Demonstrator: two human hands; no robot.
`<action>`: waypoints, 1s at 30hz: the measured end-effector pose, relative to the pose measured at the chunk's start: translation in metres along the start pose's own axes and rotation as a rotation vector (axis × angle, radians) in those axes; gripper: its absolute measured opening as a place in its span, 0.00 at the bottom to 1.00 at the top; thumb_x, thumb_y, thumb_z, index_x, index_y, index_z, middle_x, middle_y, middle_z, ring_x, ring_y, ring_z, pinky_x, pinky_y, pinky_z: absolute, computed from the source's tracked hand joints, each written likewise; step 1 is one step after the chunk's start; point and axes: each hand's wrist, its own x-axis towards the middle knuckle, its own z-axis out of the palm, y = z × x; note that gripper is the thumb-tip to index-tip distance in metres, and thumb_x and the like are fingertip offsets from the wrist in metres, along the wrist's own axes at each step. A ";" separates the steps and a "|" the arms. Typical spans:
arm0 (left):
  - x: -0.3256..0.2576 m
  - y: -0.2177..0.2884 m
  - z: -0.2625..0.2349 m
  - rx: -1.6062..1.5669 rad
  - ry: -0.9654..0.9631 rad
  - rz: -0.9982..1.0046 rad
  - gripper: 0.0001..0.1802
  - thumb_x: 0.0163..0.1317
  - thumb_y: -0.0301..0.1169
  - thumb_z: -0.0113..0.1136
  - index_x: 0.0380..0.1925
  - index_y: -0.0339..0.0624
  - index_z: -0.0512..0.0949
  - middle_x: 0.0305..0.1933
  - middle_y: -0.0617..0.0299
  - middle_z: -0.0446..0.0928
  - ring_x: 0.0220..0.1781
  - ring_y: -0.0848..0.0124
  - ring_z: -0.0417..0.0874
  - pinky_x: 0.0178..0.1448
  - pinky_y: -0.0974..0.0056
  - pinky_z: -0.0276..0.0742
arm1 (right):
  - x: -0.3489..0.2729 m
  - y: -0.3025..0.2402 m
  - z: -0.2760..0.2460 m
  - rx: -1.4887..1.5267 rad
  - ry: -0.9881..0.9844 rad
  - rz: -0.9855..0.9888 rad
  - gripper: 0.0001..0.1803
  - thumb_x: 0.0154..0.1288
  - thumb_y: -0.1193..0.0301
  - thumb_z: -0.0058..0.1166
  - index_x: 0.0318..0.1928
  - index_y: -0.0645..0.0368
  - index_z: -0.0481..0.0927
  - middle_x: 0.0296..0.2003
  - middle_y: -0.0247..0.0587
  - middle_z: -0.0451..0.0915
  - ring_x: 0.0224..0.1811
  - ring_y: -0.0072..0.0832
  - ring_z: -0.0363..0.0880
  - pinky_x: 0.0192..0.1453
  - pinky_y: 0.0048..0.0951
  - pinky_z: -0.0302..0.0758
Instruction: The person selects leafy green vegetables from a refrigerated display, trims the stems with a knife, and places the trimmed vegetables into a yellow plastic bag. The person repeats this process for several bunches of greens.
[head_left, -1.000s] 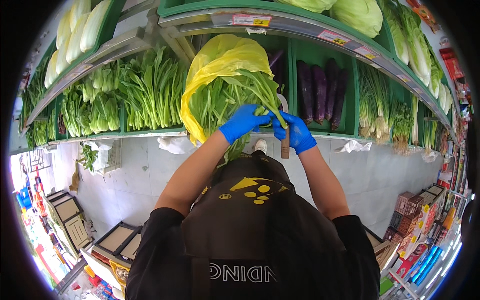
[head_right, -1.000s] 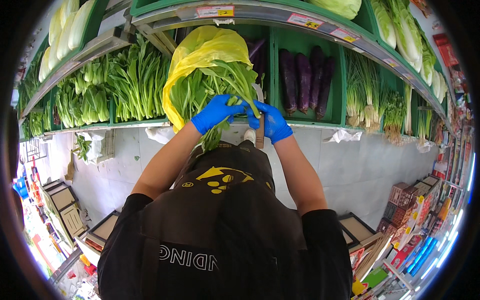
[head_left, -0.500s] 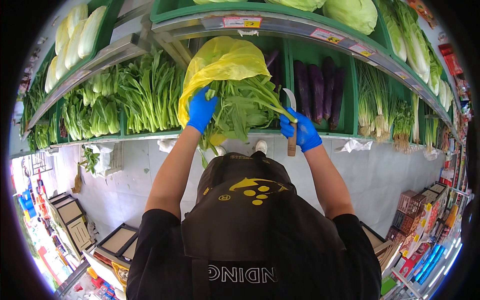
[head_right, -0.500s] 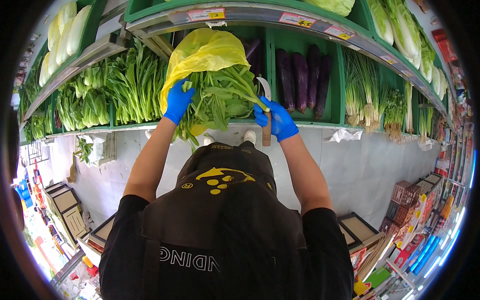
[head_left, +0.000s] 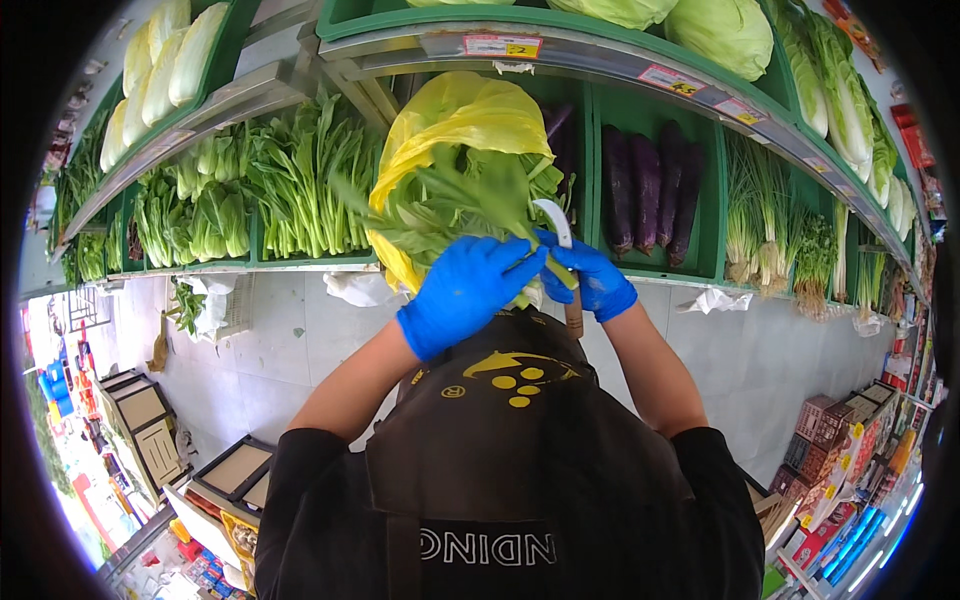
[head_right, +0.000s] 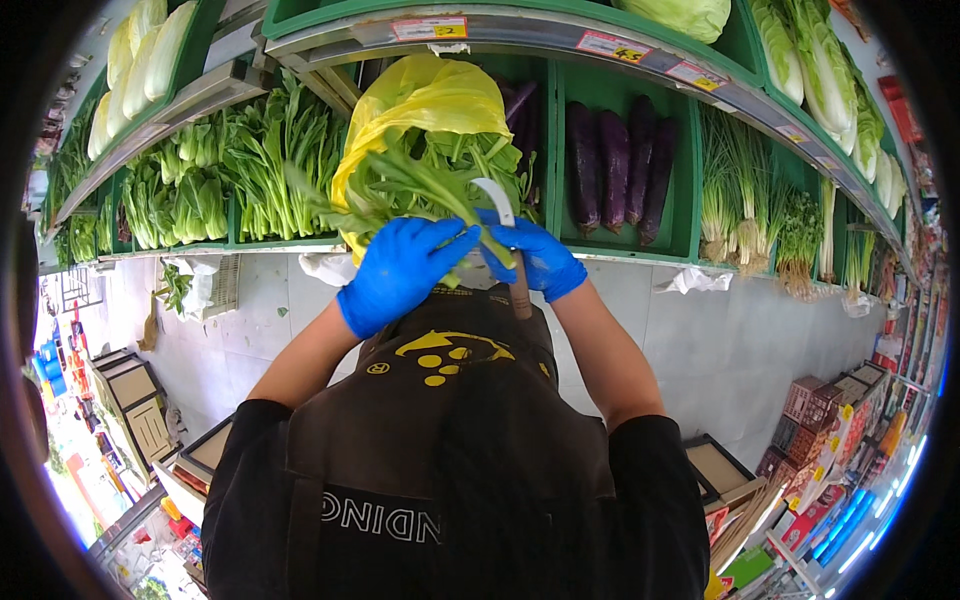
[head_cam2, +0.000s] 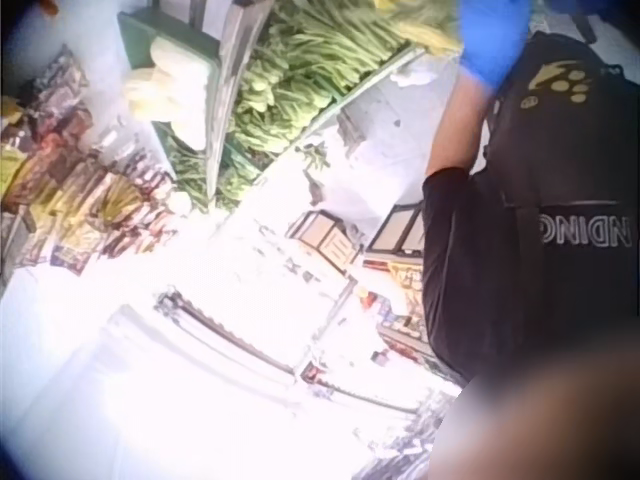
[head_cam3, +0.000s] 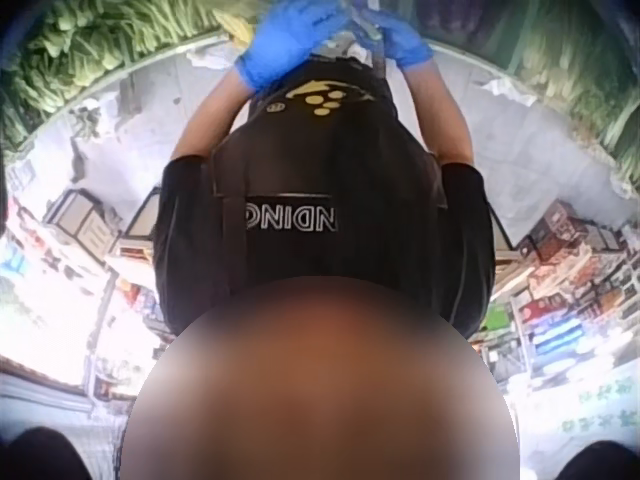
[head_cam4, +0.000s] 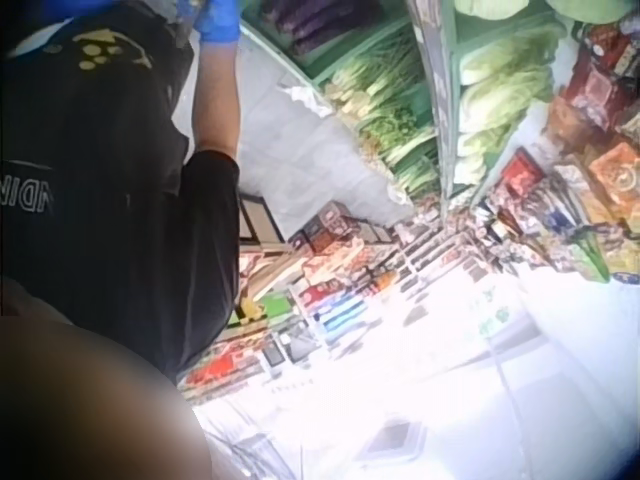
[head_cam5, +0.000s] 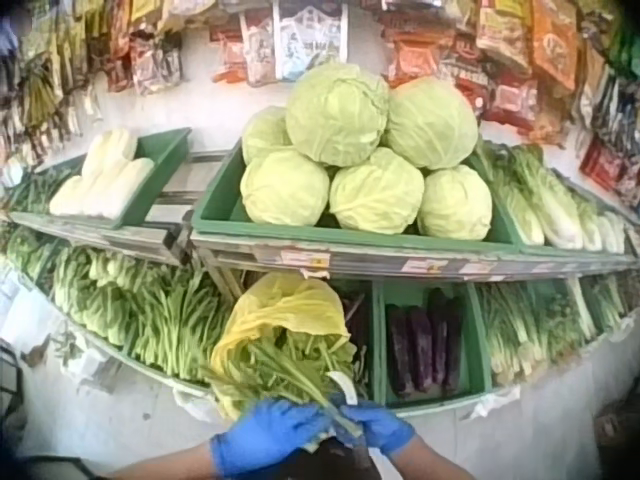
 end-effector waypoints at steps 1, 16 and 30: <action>0.003 -0.001 0.006 -0.032 -0.026 0.022 0.30 0.43 0.25 0.61 0.53 0.48 0.77 0.50 0.64 0.78 0.39 0.63 0.78 0.42 0.59 0.74 | 0.004 0.002 0.008 -0.033 0.020 0.017 0.25 0.67 0.66 0.52 0.61 0.61 0.67 0.32 0.40 0.76 0.26 0.25 0.73 0.24 0.22 0.70; -0.017 -0.071 0.006 -0.998 0.082 -0.737 0.16 0.61 0.28 0.60 0.50 0.39 0.78 0.40 0.63 0.80 0.41 0.78 0.78 0.47 0.70 0.75 | 0.042 -0.006 0.064 -0.695 0.371 -0.150 0.15 0.69 0.67 0.46 0.48 0.63 0.80 0.26 0.39 0.79 0.19 0.23 0.72 0.25 0.22 0.70; -0.020 -0.079 0.014 -1.352 -0.128 -0.922 0.24 0.62 0.37 0.61 0.55 0.36 0.73 0.50 0.60 0.76 0.51 0.75 0.74 0.59 0.69 0.69 | 0.063 -0.032 0.080 -2.042 0.248 -0.606 0.08 0.61 0.69 0.50 0.38 0.55 0.80 0.28 0.47 0.78 0.29 0.46 0.78 0.30 0.42 0.74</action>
